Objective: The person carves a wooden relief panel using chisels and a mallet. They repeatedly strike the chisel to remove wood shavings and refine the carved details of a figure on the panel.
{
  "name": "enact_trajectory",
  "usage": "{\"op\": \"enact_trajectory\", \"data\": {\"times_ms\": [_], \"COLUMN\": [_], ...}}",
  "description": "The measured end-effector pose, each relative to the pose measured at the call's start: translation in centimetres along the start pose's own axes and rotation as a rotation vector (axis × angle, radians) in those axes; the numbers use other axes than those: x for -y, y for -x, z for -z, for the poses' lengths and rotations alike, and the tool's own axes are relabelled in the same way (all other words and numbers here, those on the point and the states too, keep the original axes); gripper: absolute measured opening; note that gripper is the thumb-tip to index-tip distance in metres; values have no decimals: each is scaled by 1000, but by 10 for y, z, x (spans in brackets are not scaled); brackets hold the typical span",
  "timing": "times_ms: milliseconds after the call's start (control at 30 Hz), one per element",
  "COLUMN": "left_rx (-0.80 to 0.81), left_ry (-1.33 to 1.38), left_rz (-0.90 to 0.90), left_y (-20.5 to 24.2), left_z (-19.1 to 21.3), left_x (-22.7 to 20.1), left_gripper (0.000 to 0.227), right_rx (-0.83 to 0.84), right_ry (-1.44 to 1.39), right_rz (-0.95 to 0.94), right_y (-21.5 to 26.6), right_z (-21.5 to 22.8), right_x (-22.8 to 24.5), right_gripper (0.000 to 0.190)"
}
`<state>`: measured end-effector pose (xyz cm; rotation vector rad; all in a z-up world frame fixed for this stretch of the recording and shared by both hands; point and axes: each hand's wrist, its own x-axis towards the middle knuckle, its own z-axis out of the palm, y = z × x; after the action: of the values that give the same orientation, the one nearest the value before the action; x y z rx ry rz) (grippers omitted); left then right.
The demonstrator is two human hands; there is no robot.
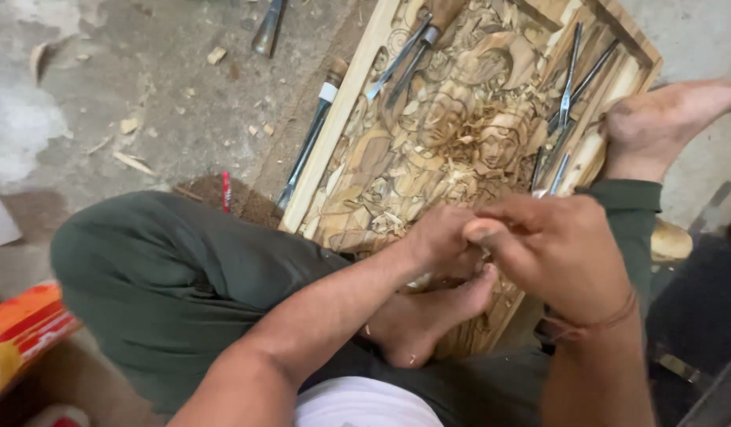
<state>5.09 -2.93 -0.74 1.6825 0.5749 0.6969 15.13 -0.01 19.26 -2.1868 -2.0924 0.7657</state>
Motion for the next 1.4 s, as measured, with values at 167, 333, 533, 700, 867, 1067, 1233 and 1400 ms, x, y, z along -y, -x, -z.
{"op": "enact_trajectory", "data": {"times_ms": [167,333,533,700,867,1067,1233,1400], "left_rx": [78,263,482,600,578,597,579,551], "left_ry": [-147,-284,-381,-386,-391,-364,-357,-321], "left_rz": [19,-77,-78,10,-1,38,70,80], "left_y": [13,32,32,20,17,12,7,0], "left_z": [-10,-26,-17,-4,-11,-7,-11,-5], "left_x": [6,11,2,-16,-14,-15,-11,-12], "left_gripper": [26,27,18,20,21,23,21,19], "right_rx": [-20,-155,-251,-190,-137,-102,-33,-12], "right_ry": [-72,-96,-184,-290,-257,-235,-168,-186], "right_rz": [-146,-284,-354,-428,-439,-446,-446,-507], "right_y": [42,102,130,120,112,100,88,83], "right_z": [-14,-51,-75,-58,-47,-41,-34,-26], "right_x": [11,12,13,10,12,8,0,-2], "right_gripper": [26,23,21,20,19,21,21,22]}}
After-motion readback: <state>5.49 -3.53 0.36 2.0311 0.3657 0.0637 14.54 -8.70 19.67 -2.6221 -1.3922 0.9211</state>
